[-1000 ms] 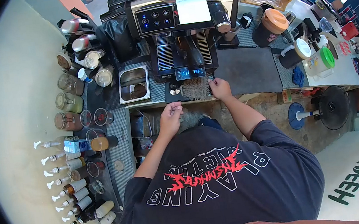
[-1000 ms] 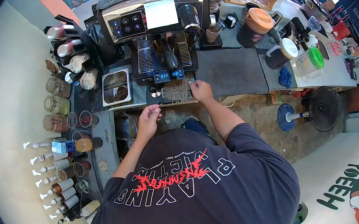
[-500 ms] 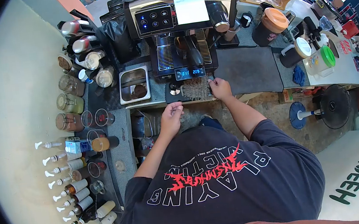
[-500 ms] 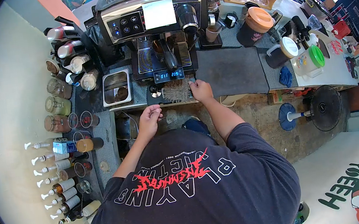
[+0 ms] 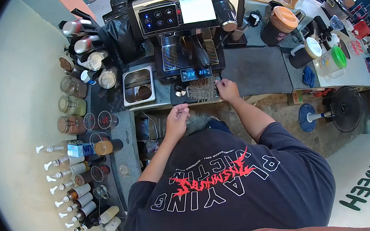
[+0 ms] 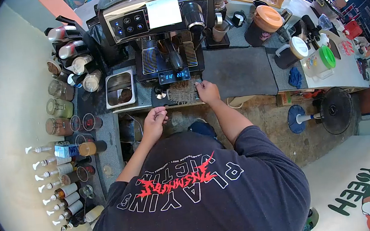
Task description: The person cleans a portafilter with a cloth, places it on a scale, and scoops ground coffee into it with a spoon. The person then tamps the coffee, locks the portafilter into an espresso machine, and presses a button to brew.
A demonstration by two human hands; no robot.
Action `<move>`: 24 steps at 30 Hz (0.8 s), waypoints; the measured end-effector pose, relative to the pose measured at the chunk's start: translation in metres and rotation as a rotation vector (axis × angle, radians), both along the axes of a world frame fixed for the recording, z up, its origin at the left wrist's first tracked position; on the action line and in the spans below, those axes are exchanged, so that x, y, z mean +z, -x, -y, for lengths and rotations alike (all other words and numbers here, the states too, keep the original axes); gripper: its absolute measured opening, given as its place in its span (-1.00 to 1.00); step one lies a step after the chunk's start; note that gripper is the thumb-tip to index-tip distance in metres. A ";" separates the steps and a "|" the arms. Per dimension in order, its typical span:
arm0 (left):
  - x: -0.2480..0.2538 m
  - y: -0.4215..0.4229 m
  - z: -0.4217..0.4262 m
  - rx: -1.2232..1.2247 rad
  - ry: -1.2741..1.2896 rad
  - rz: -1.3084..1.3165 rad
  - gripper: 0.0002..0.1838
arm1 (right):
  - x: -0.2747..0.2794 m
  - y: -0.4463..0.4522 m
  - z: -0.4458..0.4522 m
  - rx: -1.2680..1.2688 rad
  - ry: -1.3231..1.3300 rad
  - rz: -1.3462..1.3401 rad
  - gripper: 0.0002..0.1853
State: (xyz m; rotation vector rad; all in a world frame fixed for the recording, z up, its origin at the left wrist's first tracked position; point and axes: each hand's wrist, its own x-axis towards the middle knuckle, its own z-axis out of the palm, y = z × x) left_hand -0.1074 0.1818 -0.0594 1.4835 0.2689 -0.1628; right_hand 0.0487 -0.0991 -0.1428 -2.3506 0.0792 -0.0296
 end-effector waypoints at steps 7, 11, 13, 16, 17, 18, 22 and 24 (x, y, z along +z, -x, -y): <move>-0.002 -0.001 -0.001 0.001 -0.007 0.014 -0.70 | 0.010 0.002 0.000 -0.006 -0.027 -0.066 -0.48; 0.000 -0.001 0.000 0.008 -0.017 -0.001 -0.69 | 0.012 0.003 -0.003 -0.013 -0.030 -0.070 -0.47; 0.003 0.000 -0.001 0.001 -0.023 -0.001 -0.69 | 0.010 0.002 -0.002 -0.008 -0.004 -0.045 -0.46; 0.005 -0.001 -0.001 -0.007 -0.026 0.006 -0.69 | 0.004 0.001 -0.002 -0.007 0.033 0.006 -0.45; 0.005 -0.001 0.000 -0.005 -0.022 0.010 -0.69 | 0.002 0.001 -0.001 -0.006 0.044 0.024 -0.45; 0.005 0.000 0.000 -0.002 -0.018 0.012 -0.69 | 0.003 0.002 -0.001 -0.007 0.036 0.017 -0.45; 0.007 0.000 -0.002 0.013 -0.005 0.018 -0.69 | 0.003 0.001 -0.001 0.004 0.025 0.019 -0.45; 0.007 0.000 -0.001 0.015 -0.002 0.015 -0.70 | -0.002 0.000 0.000 0.007 0.037 0.052 -0.45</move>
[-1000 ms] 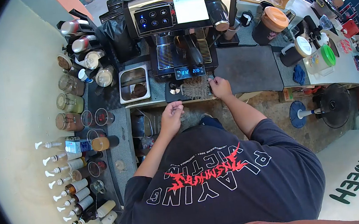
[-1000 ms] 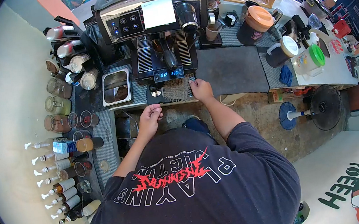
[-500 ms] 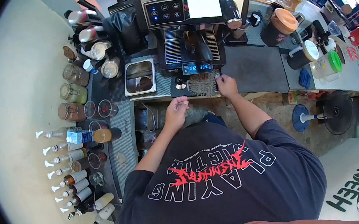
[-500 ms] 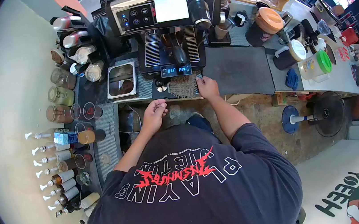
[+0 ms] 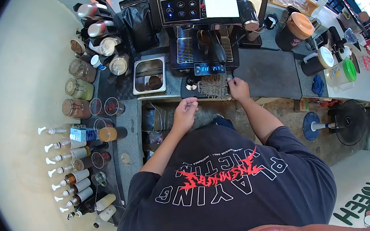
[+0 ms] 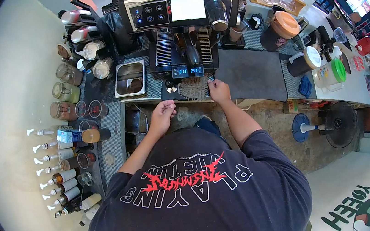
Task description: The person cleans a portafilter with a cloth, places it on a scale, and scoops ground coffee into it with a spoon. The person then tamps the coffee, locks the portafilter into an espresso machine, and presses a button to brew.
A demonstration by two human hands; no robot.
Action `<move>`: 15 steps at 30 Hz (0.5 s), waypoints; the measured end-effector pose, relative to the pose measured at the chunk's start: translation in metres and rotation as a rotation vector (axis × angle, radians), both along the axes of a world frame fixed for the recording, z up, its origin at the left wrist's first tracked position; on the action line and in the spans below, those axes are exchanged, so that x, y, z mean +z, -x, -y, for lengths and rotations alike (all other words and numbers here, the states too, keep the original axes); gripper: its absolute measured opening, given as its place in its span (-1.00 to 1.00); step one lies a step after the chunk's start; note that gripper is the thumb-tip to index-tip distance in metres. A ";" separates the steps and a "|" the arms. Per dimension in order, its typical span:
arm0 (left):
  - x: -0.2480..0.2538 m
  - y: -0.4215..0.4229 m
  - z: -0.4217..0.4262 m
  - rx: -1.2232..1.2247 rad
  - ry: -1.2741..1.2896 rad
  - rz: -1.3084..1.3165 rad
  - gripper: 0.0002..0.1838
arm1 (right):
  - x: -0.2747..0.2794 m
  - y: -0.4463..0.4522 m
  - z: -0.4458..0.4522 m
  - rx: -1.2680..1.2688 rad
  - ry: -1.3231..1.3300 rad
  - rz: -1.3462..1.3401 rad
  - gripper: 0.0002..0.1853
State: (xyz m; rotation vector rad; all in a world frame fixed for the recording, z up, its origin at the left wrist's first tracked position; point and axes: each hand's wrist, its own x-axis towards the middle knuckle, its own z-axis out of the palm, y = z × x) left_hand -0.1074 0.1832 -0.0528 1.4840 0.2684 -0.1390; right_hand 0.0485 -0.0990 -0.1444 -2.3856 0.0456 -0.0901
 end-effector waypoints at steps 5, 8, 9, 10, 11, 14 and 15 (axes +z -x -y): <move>0.001 0.000 0.001 -0.001 -0.010 -0.022 -0.71 | -0.016 -0.004 0.003 0.001 -0.026 -0.018 -0.45; 0.000 0.000 0.003 0.000 -0.008 -0.026 -0.70 | -0.013 -0.003 0.003 0.007 -0.030 -0.018 -0.45; -0.002 -0.001 0.003 -0.001 -0.009 -0.026 -0.70 | -0.007 -0.002 0.002 -0.004 -0.043 -0.076 -0.46; -0.002 -0.001 0.003 -0.005 -0.010 -0.027 -0.70 | 0.001 -0.001 0.001 -0.015 -0.057 -0.134 -0.47; -0.003 -0.002 0.004 -0.009 -0.013 -0.028 -0.70 | 0.010 0.001 -0.001 -0.026 -0.072 -0.192 -0.47; -0.003 -0.003 0.006 -0.020 -0.014 -0.028 -0.70 | 0.022 0.004 -0.002 -0.015 -0.034 -0.171 -0.47; -0.003 -0.004 0.006 -0.024 -0.014 -0.028 -0.70 | 0.020 0.003 -0.002 -0.017 -0.048 -0.180 -0.48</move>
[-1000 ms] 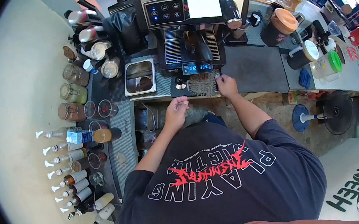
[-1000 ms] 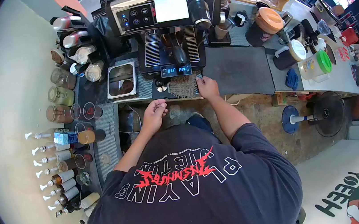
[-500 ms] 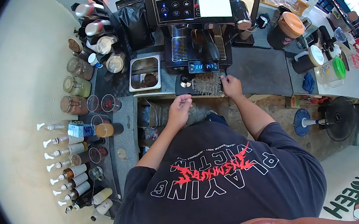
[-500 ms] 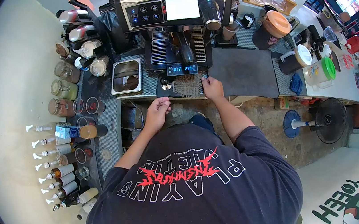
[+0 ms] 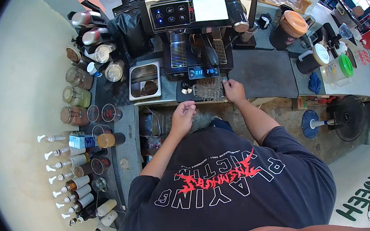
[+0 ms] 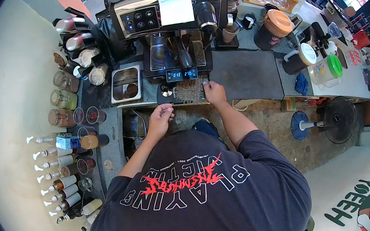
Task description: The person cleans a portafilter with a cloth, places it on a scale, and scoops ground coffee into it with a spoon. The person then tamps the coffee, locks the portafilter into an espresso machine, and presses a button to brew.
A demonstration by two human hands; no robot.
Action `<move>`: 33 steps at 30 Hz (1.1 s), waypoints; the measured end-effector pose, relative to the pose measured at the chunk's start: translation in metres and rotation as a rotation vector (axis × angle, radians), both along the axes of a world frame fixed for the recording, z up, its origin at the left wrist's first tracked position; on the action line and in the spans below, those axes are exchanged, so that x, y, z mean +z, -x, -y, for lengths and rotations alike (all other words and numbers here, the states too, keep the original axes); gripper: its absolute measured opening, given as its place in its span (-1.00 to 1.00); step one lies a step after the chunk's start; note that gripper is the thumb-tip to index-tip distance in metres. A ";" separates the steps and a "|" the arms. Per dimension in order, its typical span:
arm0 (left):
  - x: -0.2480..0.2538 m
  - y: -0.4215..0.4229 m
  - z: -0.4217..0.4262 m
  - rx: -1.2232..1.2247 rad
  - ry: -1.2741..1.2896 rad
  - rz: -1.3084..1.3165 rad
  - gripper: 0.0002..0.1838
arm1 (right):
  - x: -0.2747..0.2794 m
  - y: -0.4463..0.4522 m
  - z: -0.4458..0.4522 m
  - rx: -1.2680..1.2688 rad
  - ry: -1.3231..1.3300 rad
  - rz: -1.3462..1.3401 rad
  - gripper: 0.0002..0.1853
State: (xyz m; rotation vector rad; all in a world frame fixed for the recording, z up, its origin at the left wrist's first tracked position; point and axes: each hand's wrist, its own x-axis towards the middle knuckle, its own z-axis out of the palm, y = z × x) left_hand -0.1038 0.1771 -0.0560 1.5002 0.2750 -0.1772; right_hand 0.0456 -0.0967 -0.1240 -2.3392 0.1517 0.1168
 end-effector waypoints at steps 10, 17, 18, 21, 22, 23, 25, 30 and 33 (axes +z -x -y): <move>0.002 -0.004 0.004 -0.026 -0.005 0.011 -0.70 | 0.003 0.004 -0.001 -0.002 0.027 0.081 -0.48; -0.002 -0.005 0.002 -0.035 -0.008 0.005 -0.70 | 0.004 0.006 -0.001 -0.008 0.041 0.145 -0.51; -0.002 -0.005 0.002 -0.037 -0.006 0.009 -0.70 | 0.005 0.007 -0.001 -0.010 0.038 0.130 -0.51; -0.003 -0.004 0.001 -0.034 -0.012 0.007 -0.69 | 0.008 0.007 -0.002 -0.013 0.030 0.091 -0.51; -0.004 -0.003 0.000 -0.035 -0.011 0.008 -0.69 | 0.009 0.007 -0.002 -0.014 0.028 0.080 -0.51; -0.005 -0.003 0.000 -0.036 -0.010 0.009 -0.69 | 0.009 0.007 -0.002 -0.014 0.026 0.070 -0.51; -0.002 -0.003 -0.001 -0.035 -0.011 0.008 -0.68 | 0.008 0.007 -0.002 -0.007 0.029 0.080 -0.51; -0.002 0.000 -0.001 -0.027 -0.007 0.007 -0.67 | 0.009 0.007 -0.002 -0.004 0.036 0.086 -0.52; -0.003 0.001 -0.002 -0.022 0.015 0.007 -0.67 | 0.009 0.008 -0.002 0.000 0.037 0.103 -0.53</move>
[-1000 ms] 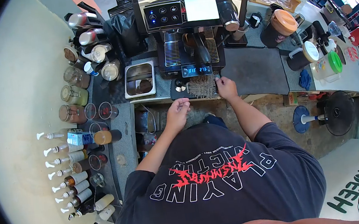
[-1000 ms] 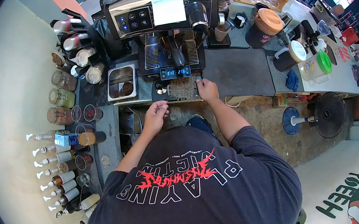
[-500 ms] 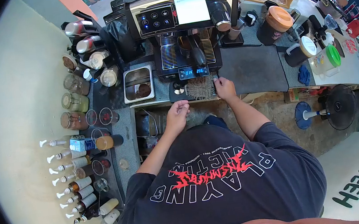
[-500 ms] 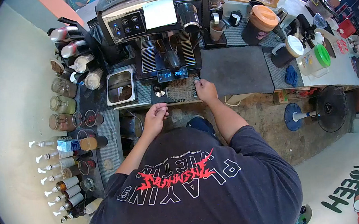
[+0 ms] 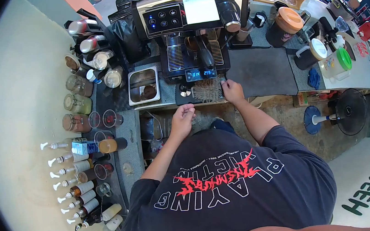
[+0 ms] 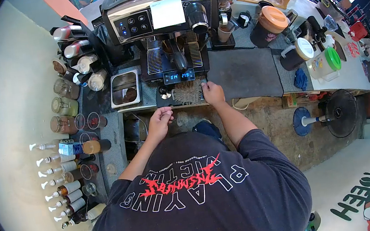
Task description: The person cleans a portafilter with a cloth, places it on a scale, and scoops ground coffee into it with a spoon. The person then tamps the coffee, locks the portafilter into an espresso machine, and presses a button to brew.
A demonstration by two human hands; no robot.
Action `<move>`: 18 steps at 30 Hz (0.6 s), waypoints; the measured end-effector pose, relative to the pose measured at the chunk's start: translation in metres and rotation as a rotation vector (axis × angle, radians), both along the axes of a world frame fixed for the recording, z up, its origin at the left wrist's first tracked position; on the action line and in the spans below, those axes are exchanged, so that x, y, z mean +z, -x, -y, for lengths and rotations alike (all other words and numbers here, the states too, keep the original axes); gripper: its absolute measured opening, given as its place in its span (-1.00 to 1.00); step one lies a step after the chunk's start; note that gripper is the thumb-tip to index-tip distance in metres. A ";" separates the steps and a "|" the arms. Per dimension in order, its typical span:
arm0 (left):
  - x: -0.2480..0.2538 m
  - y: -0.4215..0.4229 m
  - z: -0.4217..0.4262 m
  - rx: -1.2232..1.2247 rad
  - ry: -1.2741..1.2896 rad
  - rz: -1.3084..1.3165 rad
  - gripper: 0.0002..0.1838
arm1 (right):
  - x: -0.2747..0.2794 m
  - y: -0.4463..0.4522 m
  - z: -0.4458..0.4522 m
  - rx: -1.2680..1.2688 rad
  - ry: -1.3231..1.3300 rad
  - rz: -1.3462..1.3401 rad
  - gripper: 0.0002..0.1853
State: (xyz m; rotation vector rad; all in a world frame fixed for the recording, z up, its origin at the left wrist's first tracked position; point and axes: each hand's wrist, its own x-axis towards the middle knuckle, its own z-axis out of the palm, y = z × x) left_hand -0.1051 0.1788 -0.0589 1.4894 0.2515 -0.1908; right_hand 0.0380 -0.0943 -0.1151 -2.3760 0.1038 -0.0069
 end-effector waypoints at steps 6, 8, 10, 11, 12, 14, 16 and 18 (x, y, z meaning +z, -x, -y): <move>-0.002 0.003 0.000 -0.010 -0.033 0.013 -0.67 | -0.001 0.000 0.001 0.009 0.002 0.003 -0.52; -0.002 0.004 0.000 -0.012 -0.039 0.019 -0.67 | -0.004 0.000 0.001 0.009 0.004 0.009 -0.54; -0.002 0.004 0.000 -0.013 -0.038 0.019 -0.67 | -0.006 0.000 0.001 0.013 0.001 0.020 -0.54; -0.003 0.004 0.000 -0.012 -0.034 0.015 -0.68 | -0.007 -0.001 0.002 0.015 0.000 0.025 -0.54; -0.002 0.004 0.001 -0.011 -0.030 0.011 -0.68 | -0.005 0.000 0.001 0.012 -0.001 0.024 -0.53; -0.001 0.003 0.001 -0.015 -0.024 0.012 -0.68 | -0.002 0.001 0.000 0.008 -0.004 0.022 -0.52; -0.001 0.004 0.001 -0.012 -0.014 0.011 -0.69 | -0.001 0.001 0.001 0.007 -0.005 0.013 -0.52; -0.001 0.003 0.003 -0.004 -0.002 0.011 -0.69 | 0.000 0.001 0.000 0.002 -0.007 0.007 -0.52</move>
